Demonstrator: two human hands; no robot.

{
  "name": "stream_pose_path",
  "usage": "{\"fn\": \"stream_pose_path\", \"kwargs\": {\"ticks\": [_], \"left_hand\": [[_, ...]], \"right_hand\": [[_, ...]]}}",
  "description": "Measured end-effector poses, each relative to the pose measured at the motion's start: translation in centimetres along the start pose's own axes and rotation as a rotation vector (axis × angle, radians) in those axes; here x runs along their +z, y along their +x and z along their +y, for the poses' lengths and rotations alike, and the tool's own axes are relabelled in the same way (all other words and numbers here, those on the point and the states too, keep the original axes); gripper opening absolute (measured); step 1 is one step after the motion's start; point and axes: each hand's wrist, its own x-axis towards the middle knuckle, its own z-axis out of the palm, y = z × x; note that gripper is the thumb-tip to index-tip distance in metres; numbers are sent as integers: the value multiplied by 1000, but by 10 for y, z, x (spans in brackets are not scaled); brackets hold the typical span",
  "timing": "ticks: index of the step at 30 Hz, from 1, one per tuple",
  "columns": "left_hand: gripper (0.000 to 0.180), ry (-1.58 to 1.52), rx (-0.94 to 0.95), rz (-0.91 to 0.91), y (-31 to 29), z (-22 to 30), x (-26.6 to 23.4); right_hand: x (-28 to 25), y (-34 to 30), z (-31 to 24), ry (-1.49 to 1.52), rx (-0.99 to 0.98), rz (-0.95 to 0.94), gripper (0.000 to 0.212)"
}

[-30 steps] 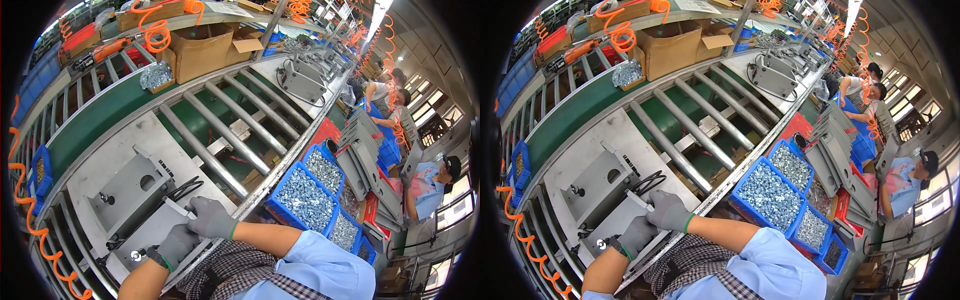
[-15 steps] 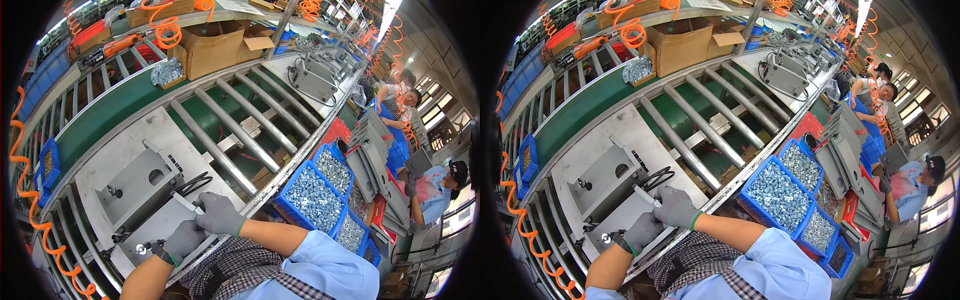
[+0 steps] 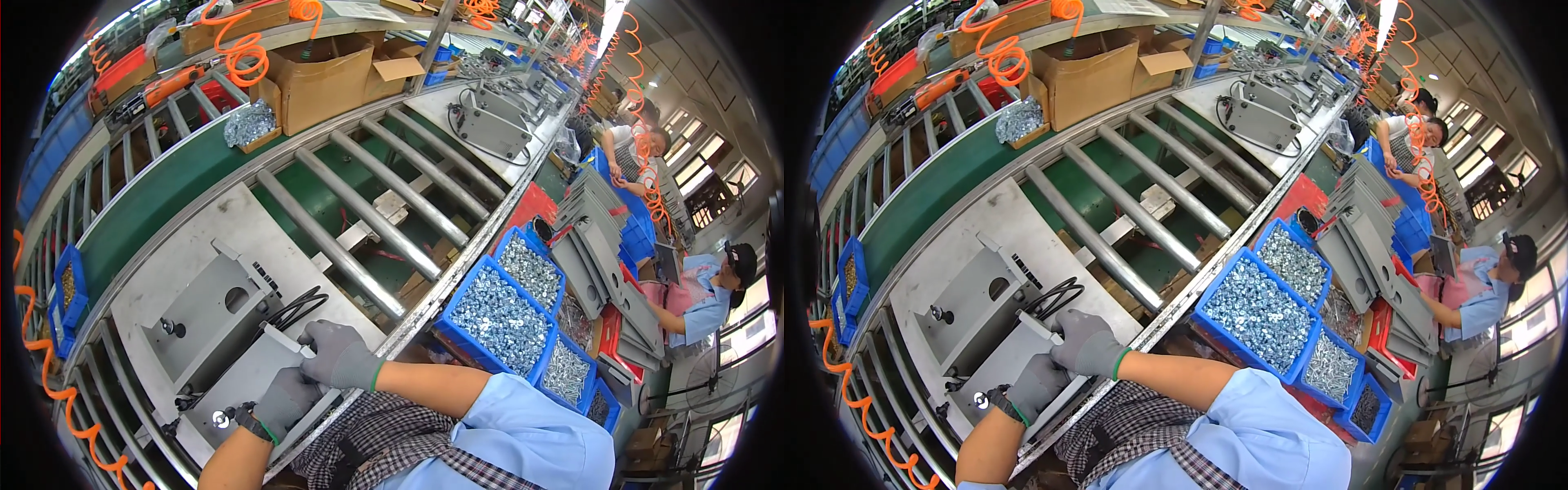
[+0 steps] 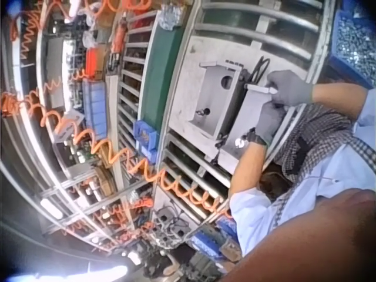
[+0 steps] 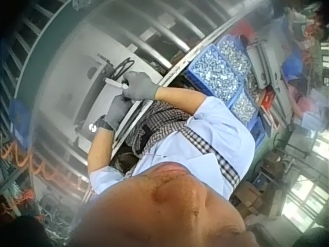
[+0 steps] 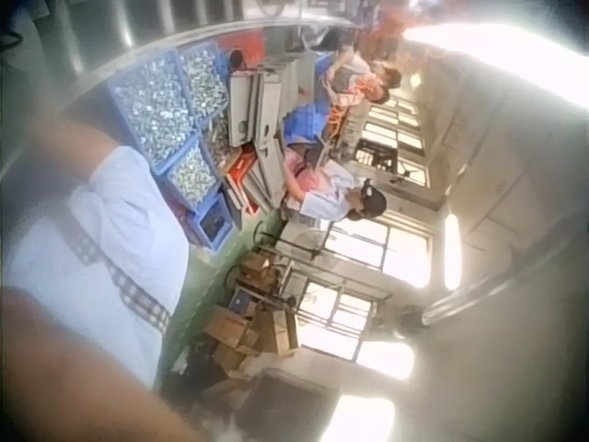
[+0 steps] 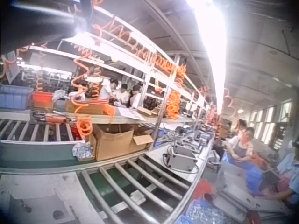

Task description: The person assembles the internal wiring and chassis components of an electronic welding machine by hand, securing the wiring harness, internal modules, and circuit board to the welder chassis with fasteners using a pneumatic screwdriver and a manual screwdriver.

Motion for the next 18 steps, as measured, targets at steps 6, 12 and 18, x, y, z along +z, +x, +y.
{"fn": "stream_pose_path", "kwargs": {"ticks": [6,12,18], "left_hand": [[35,52,84,36,2,-2,2],[33,45,45,-42,4,9,-1],[29,-38,46,-26,-2,0,3]], "right_hand": [[0,3,4,-23,-32,39,42],[0,3,7,-26,-37,70,41],[3,-4,5,-20,6,25,44]]}}
